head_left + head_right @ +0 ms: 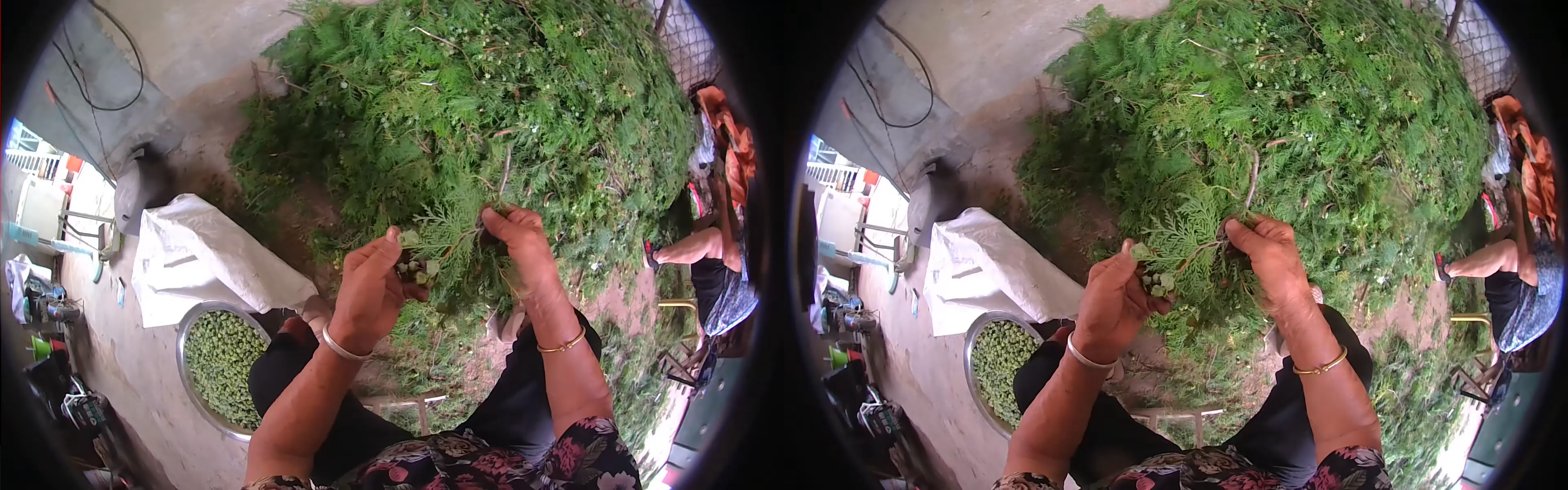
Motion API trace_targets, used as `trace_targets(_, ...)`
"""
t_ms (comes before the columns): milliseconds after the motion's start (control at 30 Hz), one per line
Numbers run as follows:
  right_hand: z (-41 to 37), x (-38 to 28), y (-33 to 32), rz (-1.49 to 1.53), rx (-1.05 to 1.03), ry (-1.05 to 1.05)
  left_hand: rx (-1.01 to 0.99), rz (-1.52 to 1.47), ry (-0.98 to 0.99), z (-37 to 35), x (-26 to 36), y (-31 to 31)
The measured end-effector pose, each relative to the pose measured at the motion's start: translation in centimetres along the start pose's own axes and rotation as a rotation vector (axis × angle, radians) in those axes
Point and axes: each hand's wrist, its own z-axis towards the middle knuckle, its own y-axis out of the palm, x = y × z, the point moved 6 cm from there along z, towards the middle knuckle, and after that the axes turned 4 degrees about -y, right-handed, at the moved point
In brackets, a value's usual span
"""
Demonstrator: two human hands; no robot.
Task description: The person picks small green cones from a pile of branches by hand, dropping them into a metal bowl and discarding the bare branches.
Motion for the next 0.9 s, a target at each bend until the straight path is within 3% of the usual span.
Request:
trace_targets(200, 1.0, 1.8, -0.6, -0.042, 0.026, -0.039, -0.12, -0.221, -0.127, -0.3, -0.9, 2.1)
trace_targets(267, 0.7, 1.6, -0.5, 0.011, 0.03, 0.003, -0.061, -0.044, 0.005, -0.2, -1.1, 0.9)
trace_targets(433, -0.5, 1.1, 0.6, -0.006, 0.07, 0.177, -0.001, 0.035, 0.017, 0.0, -1.0, 0.6)
trace_targets(600, 0.7, 2.5, 0.2, -0.022, -0.055, 0.035, 0.032, 0.072, -0.024, -0.3, -0.9, 0.9)
trace_targets(900, 0.8, 1.6, 0.0, -0.076, 0.051, -0.087, 0.035, 0.115, -0.064, -1.2, -1.5, 1.3)
